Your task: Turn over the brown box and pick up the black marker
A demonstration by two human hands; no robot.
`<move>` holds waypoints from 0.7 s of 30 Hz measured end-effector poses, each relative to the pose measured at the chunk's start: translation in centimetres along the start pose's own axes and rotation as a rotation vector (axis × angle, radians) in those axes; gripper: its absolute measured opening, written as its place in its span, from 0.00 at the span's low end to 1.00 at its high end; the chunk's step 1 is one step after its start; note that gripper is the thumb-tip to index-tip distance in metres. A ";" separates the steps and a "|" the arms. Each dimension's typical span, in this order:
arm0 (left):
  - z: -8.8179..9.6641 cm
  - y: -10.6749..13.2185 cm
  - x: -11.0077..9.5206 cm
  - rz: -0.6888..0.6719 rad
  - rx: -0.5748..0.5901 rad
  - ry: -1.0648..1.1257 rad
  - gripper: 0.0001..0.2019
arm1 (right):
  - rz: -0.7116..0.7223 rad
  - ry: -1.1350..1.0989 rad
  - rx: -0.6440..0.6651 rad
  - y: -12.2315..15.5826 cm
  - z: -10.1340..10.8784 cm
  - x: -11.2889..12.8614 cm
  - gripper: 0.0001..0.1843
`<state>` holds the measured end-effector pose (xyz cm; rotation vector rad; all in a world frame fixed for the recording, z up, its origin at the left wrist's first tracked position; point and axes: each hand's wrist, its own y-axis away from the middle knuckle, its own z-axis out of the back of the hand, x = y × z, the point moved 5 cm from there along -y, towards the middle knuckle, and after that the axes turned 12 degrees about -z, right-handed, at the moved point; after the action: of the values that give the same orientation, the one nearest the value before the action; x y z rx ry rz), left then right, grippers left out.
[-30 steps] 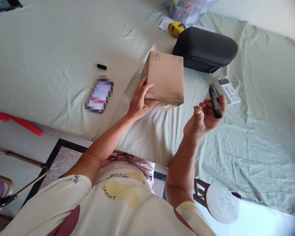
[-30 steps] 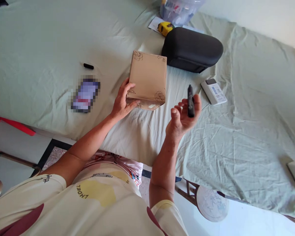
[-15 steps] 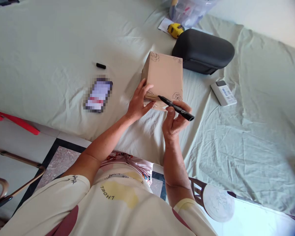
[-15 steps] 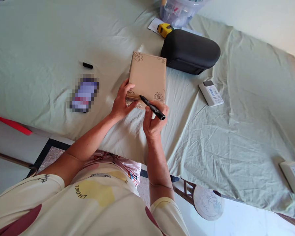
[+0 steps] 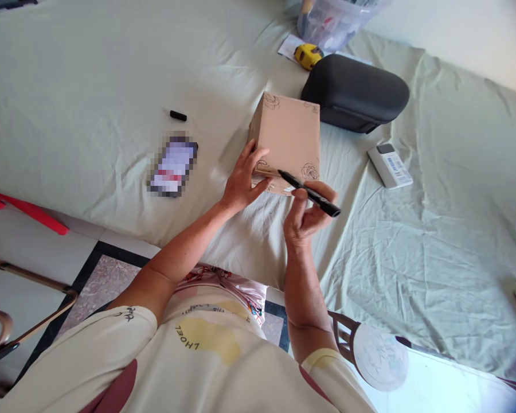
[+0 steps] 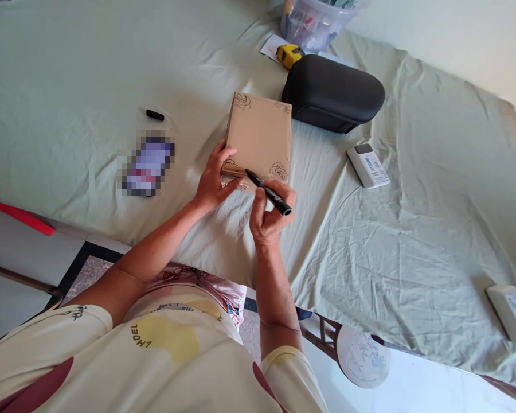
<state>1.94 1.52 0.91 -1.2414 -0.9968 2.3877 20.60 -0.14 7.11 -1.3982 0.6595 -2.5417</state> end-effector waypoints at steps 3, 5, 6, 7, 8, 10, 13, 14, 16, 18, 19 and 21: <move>-0.2 0.1 0.2 -0.026 0.002 0.012 0.40 | -0.075 -0.067 -0.221 -0.6 1.6 -0.9 0.28; -0.1 0.2 0.3 -0.050 -0.011 0.013 0.40 | -0.127 -0.035 -0.277 -1.3 2.4 -2.0 0.28; 0.0 0.2 0.2 -0.062 -0.018 0.011 0.41 | -0.138 -0.005 -0.300 -1.7 2.9 -2.6 0.27; 0.1 0.1 0.1 -0.072 -0.026 0.009 0.42 | -0.133 0.026 -0.333 -2.2 3.4 -3.3 0.26; 0.4 0.1 0.0 -0.079 -0.033 0.008 0.43 | -0.111 0.049 -0.380 -2.6 4.0 -4.1 0.25; 1.0 -0.2 -0.3 -0.074 -0.049 0.014 0.44 | -0.088 0.068 -0.388 -3.4 4.7 -6.0 0.21; 2.8 -0.7 -0.4 -0.019 -0.134 0.024 0.41 | -0.222 0.214 -0.274 -4.5 4.8 -9.7 0.20; 3.8 -0.8 -0.3 0.008 -0.183 0.026 0.39 | -0.276 0.259 -0.232 -4.6 4.7 -10.9 0.21; 6.1 -0.7 0.2 0.078 -0.275 0.023 0.37 | -0.358 0.333 -0.168 -4.6 4.3 -12.4 0.23; 8.8 -0.1 0.8 0.172 -0.285 -0.033 0.40 | -0.404 0.392 -0.115 -4.4 3.8 -12.9 0.24; 10.4 0.4 1.0 0.222 -0.271 -0.100 0.42 | -0.420 0.419 -0.091 -4.3 3.5 -12.9 0.24; 14.0 1.9 1.1 0.327 -0.243 -0.311 0.50 | -0.452 0.465 -0.047 -4.0 3.0 -12.5 0.23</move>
<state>-9.81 -5.60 4.53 -1.2135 -1.2941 2.8477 30.19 6.91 0.77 -1.0636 0.5103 -3.2807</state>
